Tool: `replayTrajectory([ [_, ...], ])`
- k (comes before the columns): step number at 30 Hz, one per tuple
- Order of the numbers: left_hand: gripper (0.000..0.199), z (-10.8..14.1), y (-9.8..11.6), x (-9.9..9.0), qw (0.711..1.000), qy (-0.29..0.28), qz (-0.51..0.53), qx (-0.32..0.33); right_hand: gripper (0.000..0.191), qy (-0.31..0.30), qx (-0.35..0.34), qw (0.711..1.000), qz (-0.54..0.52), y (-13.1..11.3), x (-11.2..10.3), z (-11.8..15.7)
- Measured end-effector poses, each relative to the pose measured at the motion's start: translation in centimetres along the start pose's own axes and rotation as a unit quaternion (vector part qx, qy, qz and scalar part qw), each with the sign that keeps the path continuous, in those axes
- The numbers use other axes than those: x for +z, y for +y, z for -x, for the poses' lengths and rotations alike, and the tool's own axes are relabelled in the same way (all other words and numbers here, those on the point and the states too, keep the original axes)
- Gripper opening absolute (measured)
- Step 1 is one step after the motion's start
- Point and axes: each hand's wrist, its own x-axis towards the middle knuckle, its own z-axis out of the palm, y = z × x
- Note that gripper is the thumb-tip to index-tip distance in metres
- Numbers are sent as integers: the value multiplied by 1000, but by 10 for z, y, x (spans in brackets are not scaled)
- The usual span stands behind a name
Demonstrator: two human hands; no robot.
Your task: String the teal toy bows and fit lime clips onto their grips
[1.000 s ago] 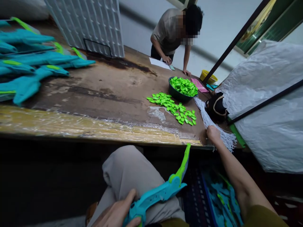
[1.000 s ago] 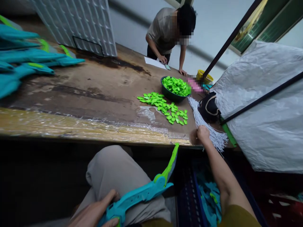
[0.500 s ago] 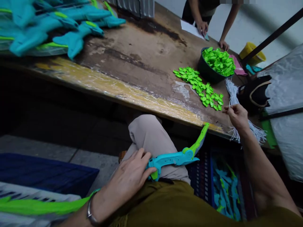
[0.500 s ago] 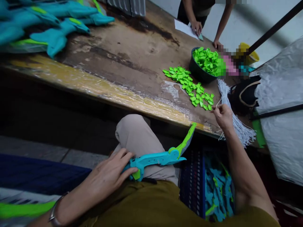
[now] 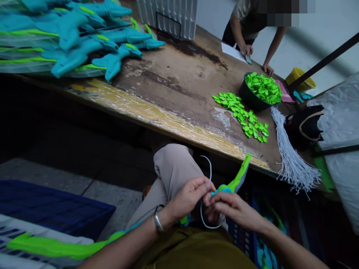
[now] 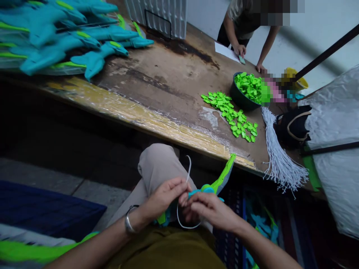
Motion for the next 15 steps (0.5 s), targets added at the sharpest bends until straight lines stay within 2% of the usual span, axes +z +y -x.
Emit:
replayTrajectory([
  [2,38,5,3,-1,992,-50,-115,27,45,65,-1,998,-12,-4,-9,-5],
  [4,34,9,5,0,967,-71,-234,70,50,129,2,992,2,-5,-14,-13],
  [6,31,11,4,2,936,-82,-324,108,54,174,-8,984,-26,-3,-15,-23],
  [8,29,11,-1,4,911,-88,-383,128,52,208,-42,971,-109,-2,-16,-33],
  [11,26,10,-11,7,880,-87,-446,138,46,230,-75,936,-256,-7,-25,-40],
  [13,26,10,-16,8,860,-92,-480,147,41,245,-86,917,-304,-15,-36,-40],
  [15,24,10,-19,8,843,-93,-500,176,36,280,-106,903,-308,-23,-47,-38],
])
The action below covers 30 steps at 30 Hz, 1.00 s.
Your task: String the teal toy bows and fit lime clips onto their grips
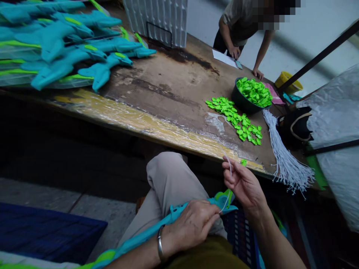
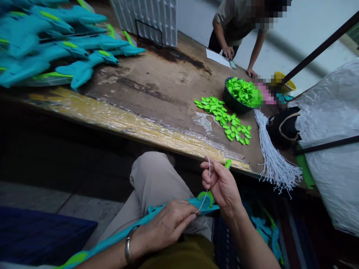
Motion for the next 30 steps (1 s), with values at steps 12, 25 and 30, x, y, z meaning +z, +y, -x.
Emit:
replayTrajectory([
  [12,24,-5,3,-8,996,-4,87,-11,25,148,-185,946,219,-51,-26,30],
  [25,53,-156,-21,29,789,-58,564,-236,14,210,-325,704,595,-42,-57,52],
  [30,52,-165,-16,51,739,-36,633,-229,14,246,-346,629,651,-37,-53,38],
])
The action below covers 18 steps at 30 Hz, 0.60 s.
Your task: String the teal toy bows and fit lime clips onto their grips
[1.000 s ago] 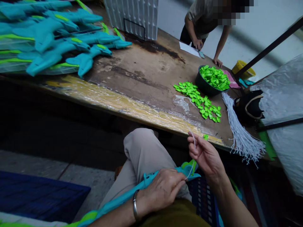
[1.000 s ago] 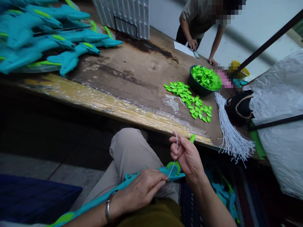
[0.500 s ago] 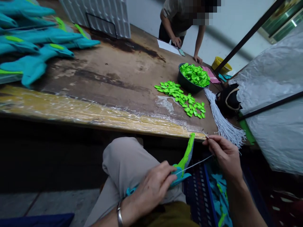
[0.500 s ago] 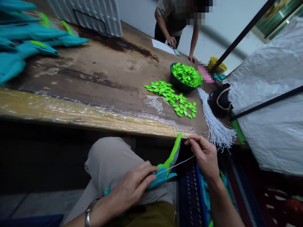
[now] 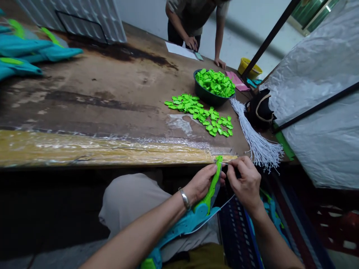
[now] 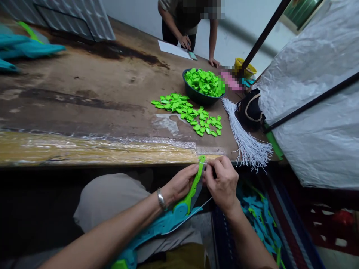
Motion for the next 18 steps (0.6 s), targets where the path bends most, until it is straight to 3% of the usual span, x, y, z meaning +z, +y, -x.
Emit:
replayTrajectory([
  [5,50,2,-3,-1,1000,10,19,15,16,22,-41,996,82,6,11,-6],
  [18,51,4,1,8,999,12,32,24,15,17,-42,995,89,10,18,0],
])
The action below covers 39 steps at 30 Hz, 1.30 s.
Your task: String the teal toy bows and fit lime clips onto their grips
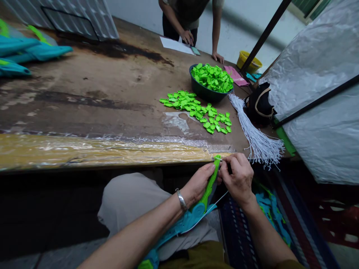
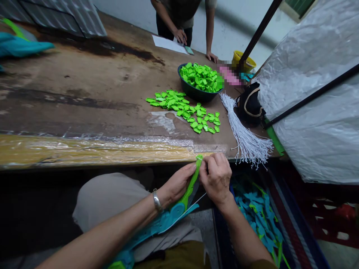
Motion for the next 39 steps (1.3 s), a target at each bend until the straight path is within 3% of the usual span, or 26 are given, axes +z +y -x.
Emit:
replayTrajectory([
  [20,47,1,-4,4,1000,-10,4,24,18,-45,0,997,58,-2,8,1],
  [25,37,6,-2,12,998,28,37,45,26,-106,77,989,-64,1,15,11],
  [29,33,4,3,12,996,45,62,48,20,-79,120,981,-133,2,15,19],
  [34,38,-14,3,18,994,77,42,60,24,-74,115,980,-146,3,17,21],
  [37,33,-17,12,21,988,132,-9,85,29,-74,100,982,-139,13,15,26],
  [39,29,-3,32,11,974,186,-47,116,37,-81,109,982,-131,25,14,30],
])
